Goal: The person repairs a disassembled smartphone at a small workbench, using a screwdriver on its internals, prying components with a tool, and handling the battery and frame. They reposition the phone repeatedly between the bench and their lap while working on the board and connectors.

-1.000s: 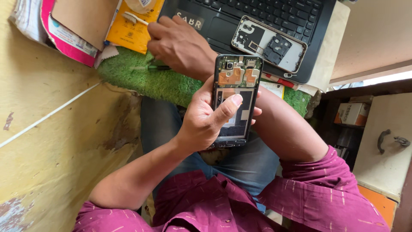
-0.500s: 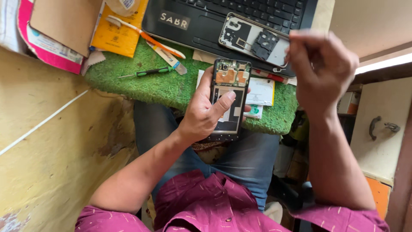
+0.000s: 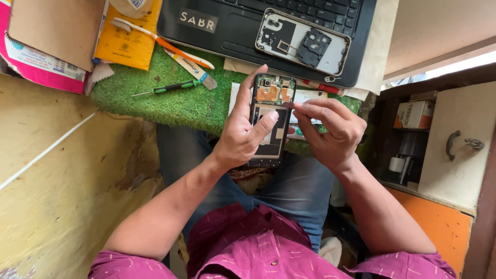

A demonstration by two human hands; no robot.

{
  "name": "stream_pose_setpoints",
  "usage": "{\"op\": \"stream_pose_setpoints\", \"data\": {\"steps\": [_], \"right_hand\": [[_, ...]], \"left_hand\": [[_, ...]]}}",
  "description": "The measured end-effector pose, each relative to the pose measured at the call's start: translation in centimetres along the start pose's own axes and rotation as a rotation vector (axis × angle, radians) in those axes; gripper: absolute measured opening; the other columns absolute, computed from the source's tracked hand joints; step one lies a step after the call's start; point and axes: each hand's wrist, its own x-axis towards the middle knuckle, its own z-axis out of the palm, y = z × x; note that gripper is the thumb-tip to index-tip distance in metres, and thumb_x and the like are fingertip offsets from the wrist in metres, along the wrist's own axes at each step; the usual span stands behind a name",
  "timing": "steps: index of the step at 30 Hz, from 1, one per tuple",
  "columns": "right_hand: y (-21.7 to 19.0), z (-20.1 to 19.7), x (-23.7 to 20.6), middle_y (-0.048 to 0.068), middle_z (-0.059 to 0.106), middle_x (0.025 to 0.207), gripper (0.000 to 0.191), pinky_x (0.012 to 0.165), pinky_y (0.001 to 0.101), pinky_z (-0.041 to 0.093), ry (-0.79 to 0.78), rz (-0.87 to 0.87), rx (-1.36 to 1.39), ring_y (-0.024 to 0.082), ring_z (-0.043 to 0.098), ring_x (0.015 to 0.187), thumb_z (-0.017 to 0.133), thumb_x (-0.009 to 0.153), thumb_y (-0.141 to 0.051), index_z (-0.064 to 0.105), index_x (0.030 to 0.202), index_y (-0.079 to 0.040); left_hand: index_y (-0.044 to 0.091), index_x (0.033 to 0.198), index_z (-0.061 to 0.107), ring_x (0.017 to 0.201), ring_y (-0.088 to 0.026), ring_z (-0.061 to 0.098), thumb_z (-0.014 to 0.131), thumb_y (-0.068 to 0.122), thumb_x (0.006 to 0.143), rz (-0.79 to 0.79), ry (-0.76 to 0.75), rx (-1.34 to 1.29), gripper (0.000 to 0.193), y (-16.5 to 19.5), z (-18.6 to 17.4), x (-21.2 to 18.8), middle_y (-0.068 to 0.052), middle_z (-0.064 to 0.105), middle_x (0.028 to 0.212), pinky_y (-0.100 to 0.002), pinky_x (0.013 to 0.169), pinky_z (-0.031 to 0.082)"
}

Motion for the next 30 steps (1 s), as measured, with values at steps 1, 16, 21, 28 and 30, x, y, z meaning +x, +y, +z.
{"op": "stream_pose_setpoints", "data": {"steps": [1, 16, 21, 28, 30], "right_hand": [[0.1, 0.1, 0.0, 0.012, 0.074, 0.099, 0.021, 0.077, 0.0308, 0.059, -0.013, -0.011, -0.014, 0.021, 0.074, 0.087, 0.083, 0.091, 0.004, 0.077, 0.11, -0.003], [2.6, 0.2, 0.1, 0.013, 0.074, 0.098, 0.02, 0.074, 0.03, 0.059, -0.035, -0.017, 0.032, 0.022, 0.075, 0.087, 0.081, 0.089, 0.008, 0.073, 0.104, -0.001], [3.5, 0.3, 0.0, 0.014, 0.074, 0.099, 0.019, 0.075, 0.0279, 0.06, -0.026, 0.016, 0.097, 0.022, 0.075, 0.09, 0.079, 0.09, 0.01, 0.071, 0.105, 0.0], [4.4, 0.4, 0.1, 0.014, 0.074, 0.1, 0.02, 0.076, 0.0276, 0.06, -0.03, 0.038, 0.115, 0.022, 0.075, 0.091, 0.079, 0.091, 0.009, 0.07, 0.106, 0.0], [4.6, 0.4, 0.1, 0.013, 0.074, 0.1, 0.02, 0.076, 0.0277, 0.06, -0.034, 0.043, 0.115, 0.022, 0.075, 0.091, 0.079, 0.091, 0.01, 0.07, 0.107, 0.0]], "left_hand": [[0.009, 0.166, 0.014, 0.124, -0.017, 0.059, 0.056, 0.005, 0.108, 0.044, 0.004, 0.087, 0.071, 0.0, -0.1, 0.0, -0.011, 0.053, 0.14, -0.036, 0.109, 0.055], [0.011, 0.168, 0.015, 0.126, -0.015, 0.06, 0.056, 0.005, 0.11, 0.019, 0.0, 0.12, 0.071, 0.1, 0.0, 1.1, -0.009, 0.056, 0.143, -0.034, 0.111, 0.055], [0.012, 0.167, 0.014, 0.119, -0.015, 0.064, 0.055, 0.005, 0.109, -0.033, 0.0, 0.017, 0.072, -0.1, -0.1, 1.5, -0.009, 0.058, 0.138, -0.035, 0.105, 0.06], [0.011, 0.169, 0.017, 0.126, -0.013, 0.06, 0.057, 0.005, 0.11, 0.018, -0.003, 0.151, 0.071, -0.7, -0.6, 1.8, -0.008, 0.057, 0.141, -0.032, 0.114, 0.052], [0.01, 0.17, 0.019, 0.126, -0.013, 0.058, 0.058, 0.005, 0.111, 0.036, 0.0, 0.179, 0.07, -0.9, -0.7, 1.9, -0.008, 0.057, 0.139, -0.032, 0.118, 0.049]]}}
